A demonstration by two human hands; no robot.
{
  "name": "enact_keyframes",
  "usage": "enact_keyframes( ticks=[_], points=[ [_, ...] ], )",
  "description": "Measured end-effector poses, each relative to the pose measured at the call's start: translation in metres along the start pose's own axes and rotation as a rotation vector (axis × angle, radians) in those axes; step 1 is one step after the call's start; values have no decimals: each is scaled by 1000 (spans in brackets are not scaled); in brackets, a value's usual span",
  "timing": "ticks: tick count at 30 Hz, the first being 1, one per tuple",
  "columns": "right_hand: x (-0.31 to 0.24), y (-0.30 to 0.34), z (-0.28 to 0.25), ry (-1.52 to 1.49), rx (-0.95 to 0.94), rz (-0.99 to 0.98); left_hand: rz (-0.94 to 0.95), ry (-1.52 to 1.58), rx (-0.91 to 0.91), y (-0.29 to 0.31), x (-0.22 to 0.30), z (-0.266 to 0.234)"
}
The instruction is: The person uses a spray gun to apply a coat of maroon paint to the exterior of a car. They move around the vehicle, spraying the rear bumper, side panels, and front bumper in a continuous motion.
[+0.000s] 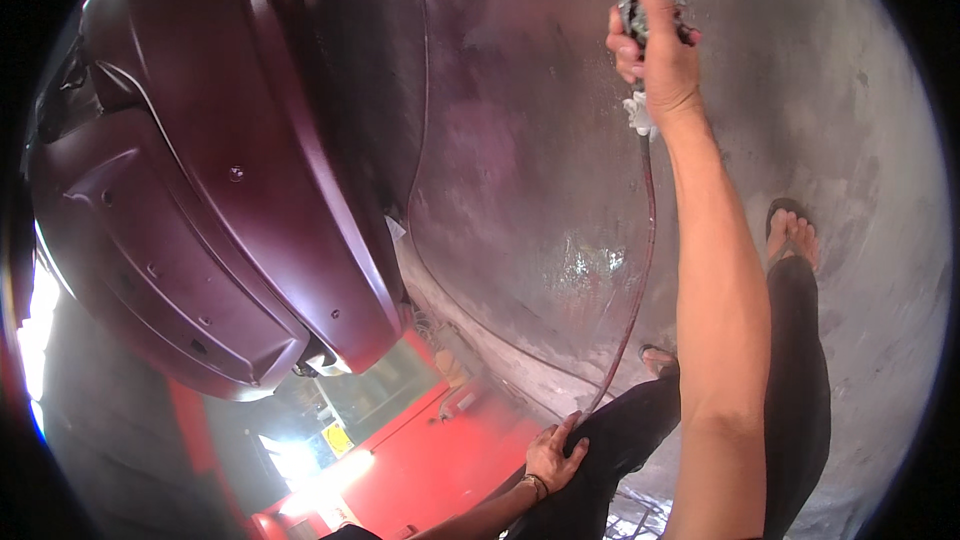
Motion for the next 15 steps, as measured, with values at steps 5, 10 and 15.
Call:
enact_keyframes(
  ticks=[5, 10, 15],
  points=[
    [74, 13, 16, 91, -50, 190, -5, -4, 15, 5, -10, 5],
    [132, 30, 37, 197, -111, 243, -23, -3, 22, 10, -27, 13],
    [186, 61, 42, 331, -164, 289, -30, 34, 36, 14, -46, 19]
  ],
)
Point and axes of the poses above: each hand's wrist, its own y-axis away from the middle knuckle, its own z-axis out of the palm, x = y × z, the point moved 5 cm from there along -y, towards the middle knuckle, and after that the axes turned 11 degrees about z, right-handed, at the moved point
